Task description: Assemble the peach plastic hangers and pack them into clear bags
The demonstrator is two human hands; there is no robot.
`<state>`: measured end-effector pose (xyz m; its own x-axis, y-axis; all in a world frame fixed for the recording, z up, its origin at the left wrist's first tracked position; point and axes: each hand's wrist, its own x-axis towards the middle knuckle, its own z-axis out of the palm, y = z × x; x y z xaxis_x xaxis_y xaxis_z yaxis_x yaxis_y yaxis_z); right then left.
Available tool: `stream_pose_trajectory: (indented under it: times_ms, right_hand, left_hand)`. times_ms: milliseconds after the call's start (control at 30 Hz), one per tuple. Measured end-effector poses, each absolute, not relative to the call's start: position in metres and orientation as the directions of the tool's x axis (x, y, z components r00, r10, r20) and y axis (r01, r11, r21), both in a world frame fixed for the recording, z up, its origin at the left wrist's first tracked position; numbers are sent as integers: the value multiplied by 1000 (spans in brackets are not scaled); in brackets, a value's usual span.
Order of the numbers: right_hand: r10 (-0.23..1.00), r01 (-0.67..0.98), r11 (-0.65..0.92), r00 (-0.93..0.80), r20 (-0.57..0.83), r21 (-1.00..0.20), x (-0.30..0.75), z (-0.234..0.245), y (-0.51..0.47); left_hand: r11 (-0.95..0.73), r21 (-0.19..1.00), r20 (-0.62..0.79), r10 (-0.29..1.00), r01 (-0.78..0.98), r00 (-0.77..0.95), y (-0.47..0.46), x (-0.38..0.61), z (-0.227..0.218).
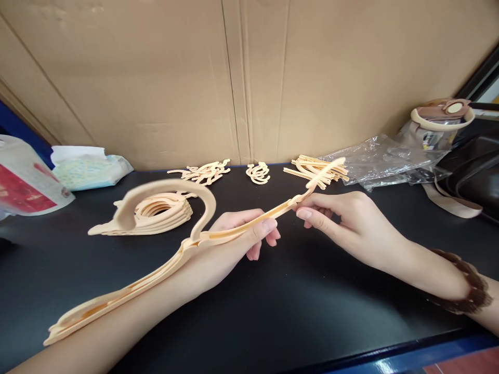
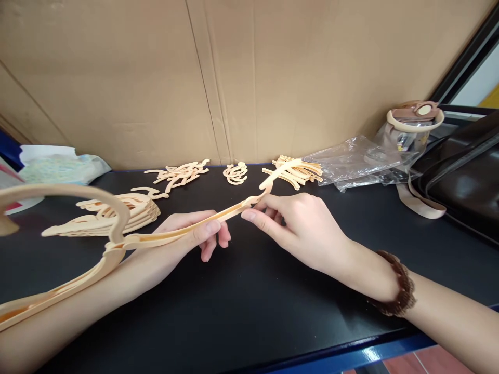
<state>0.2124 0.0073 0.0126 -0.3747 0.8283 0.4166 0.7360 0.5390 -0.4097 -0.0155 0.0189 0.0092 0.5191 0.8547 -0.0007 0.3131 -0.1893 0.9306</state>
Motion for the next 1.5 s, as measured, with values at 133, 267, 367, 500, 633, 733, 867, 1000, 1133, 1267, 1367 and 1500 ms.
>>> stream_pose_trajectory:
  times_ms: [133,267,367,500,633,733,867,1000,1133,1267,1367,1500]
  right_hand:
    - [823,711,550,-375,426,-439,212,13,6]
    - [809,717,571,-410,421,-400,213,12,5]
    - [809,719,576,-434,397,-389,213,11,5]
    - [812,655,583,-469,346,-481,212,11,6]
    - [852,448,484,-436,289,-752,213,14,12]
    - [883,276,406,-366,295,-871,217,15,21]
    - [931,160,344,-187,314,-925,227,14,34]
    - [941,79,337,-68,332,-938,236,11,43]
    - [922,119,384,14,388,-916,237,11,45]
    - [902,132,429,-12,432,-893,229,13,37]
    - [868,202,487,-221,445,-850,221,13,26]
    - [761,338,597,-527,380,-727,214,12,12]
  left_hand:
    - [-168,930,-37,842,328,538,20,-15,8]
    - [-115,922,-116,830,371,546,19,-11,8]
    - [-94,924,-142,816,370,561,18,-9,9]
    - [-129,926,-106,812,354,574,18,-12,10]
    - [-148,919,-96,815,366,571,18,-15,9]
    - [-155,936,-50,832,317,552,19,-14,6]
    - [-182,968,65,850,175,523,22,-14,0]
    - [-210,970,122,859,125,497,28,-16,-1]
    - [-188,971,91,859,145,504,29,-16,0]
    - [-100,975,-26,835,199,550,25,-14,1]
    - [-98,968,-55,813,229,580,21,-12,1]
    - [-100,979,-25,803,176,595,19,-9,0]
